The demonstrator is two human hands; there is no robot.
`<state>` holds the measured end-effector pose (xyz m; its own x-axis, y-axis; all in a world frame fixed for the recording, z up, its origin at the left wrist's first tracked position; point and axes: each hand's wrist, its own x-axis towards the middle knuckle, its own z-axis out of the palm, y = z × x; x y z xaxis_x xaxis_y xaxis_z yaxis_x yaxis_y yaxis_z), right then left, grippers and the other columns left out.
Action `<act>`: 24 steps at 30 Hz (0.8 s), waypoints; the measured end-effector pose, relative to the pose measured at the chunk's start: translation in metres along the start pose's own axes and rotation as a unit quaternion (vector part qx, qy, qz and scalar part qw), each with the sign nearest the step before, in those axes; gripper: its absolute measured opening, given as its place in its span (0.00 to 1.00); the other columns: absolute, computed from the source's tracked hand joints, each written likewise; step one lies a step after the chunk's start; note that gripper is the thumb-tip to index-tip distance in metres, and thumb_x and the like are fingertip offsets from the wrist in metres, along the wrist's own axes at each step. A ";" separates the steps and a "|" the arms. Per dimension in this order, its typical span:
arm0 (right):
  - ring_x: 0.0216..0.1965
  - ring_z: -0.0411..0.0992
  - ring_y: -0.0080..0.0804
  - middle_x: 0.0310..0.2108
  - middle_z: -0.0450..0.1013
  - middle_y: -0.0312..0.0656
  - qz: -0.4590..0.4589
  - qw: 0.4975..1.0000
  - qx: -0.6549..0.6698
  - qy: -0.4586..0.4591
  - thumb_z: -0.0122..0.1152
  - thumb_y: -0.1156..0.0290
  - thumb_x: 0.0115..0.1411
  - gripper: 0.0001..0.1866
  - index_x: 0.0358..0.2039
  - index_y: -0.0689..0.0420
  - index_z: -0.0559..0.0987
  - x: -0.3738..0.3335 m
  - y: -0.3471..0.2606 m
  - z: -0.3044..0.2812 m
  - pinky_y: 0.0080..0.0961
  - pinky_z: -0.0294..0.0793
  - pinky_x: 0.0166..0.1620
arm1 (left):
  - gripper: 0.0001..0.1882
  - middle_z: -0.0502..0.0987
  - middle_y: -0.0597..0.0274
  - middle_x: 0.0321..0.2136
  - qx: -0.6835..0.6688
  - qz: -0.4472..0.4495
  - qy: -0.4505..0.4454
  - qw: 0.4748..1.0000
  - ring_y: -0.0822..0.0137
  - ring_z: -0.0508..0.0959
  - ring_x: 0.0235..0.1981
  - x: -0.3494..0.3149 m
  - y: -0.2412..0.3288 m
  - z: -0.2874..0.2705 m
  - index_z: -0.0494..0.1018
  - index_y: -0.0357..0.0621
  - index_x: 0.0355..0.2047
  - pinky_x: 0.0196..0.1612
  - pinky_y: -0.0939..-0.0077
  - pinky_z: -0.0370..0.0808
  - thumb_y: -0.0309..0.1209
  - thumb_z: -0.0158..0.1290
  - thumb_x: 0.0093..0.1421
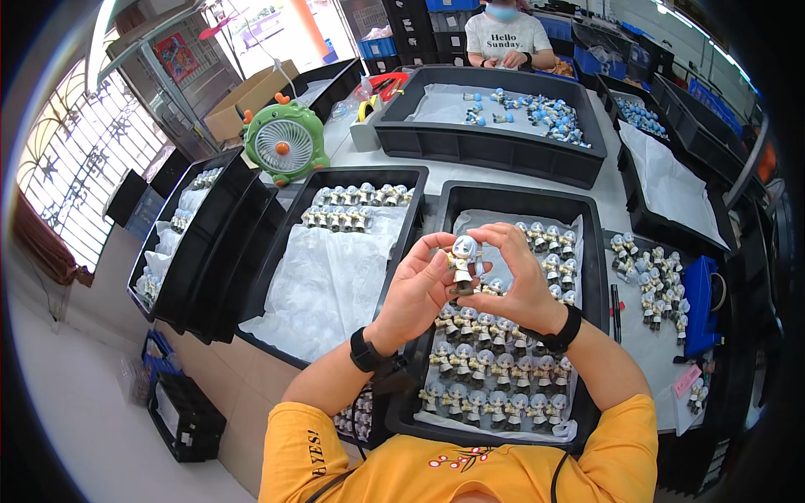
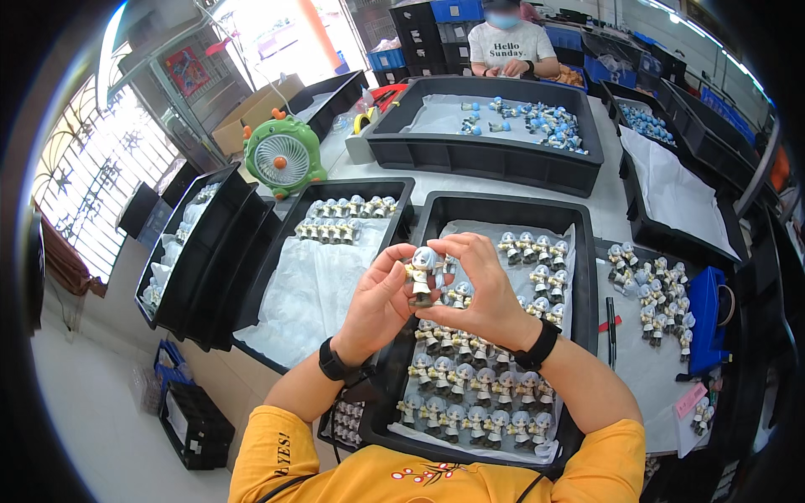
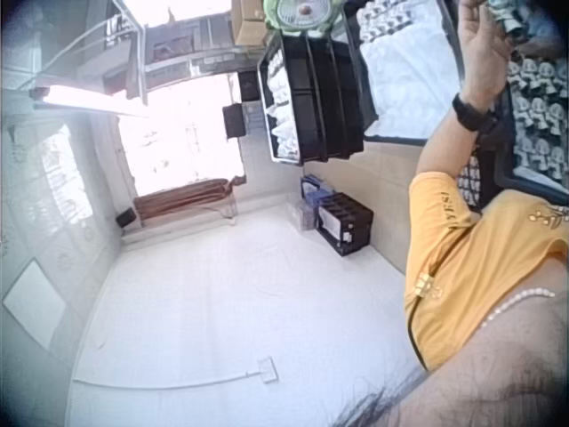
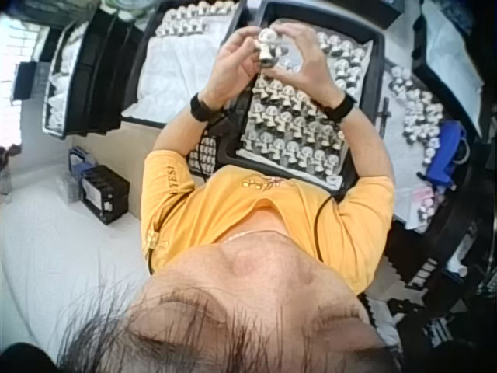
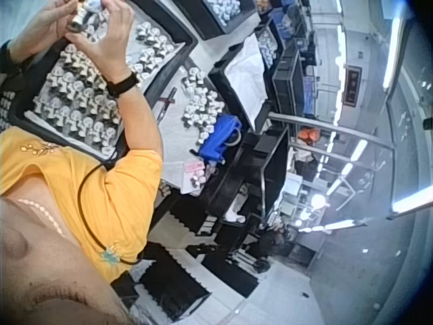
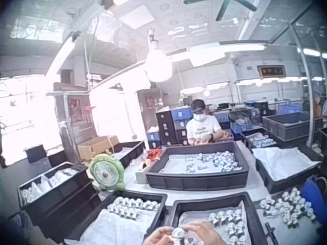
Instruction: Inspecting small toy figurines by picking them up from a tray and placing them in a bin or another tray.
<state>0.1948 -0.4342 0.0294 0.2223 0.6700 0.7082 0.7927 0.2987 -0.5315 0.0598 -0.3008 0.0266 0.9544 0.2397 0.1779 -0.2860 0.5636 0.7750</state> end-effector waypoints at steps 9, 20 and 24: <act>0.51 0.65 0.45 0.48 0.66 0.45 -0.037 0.999 -0.040 0.005 0.74 0.69 0.37 0.38 0.52 0.57 0.69 0.001 -0.005 0.000 0.37 0.64 0.55 | 0.16 0.71 0.56 0.47 0.057 -0.020 0.035 0.998 0.60 0.75 0.49 0.001 -0.008 -0.008 0.61 0.42 0.53 0.49 0.65 0.76 0.37 0.42 0.68; 0.52 0.63 0.47 0.49 0.66 0.46 -0.046 0.998 -0.029 0.021 0.74 0.69 0.38 0.40 0.54 0.57 0.67 0.000 -0.005 0.006 0.38 0.64 0.54 | 0.20 0.70 0.54 0.52 0.029 -0.040 -0.009 0.999 0.60 0.74 0.51 0.000 -0.005 -0.002 0.59 0.40 0.56 0.49 0.69 0.75 0.37 0.42 0.68; 0.52 0.63 0.45 0.49 0.66 0.47 -0.024 1.000 -0.002 0.008 0.75 0.67 0.38 0.41 0.54 0.58 0.68 -0.001 -0.003 0.006 0.36 0.65 0.54 | 0.26 0.67 0.51 0.55 0.003 -0.058 -0.024 0.998 0.57 0.73 0.52 0.000 -0.004 -0.001 0.57 0.39 0.59 0.51 0.65 0.74 0.42 0.43 0.67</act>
<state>0.1890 -0.4317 0.0276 0.1937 0.6439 0.7402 0.8044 0.3277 -0.4955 0.0612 -0.3022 0.0233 0.9841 0.1350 0.1154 -0.1730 0.5811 0.7952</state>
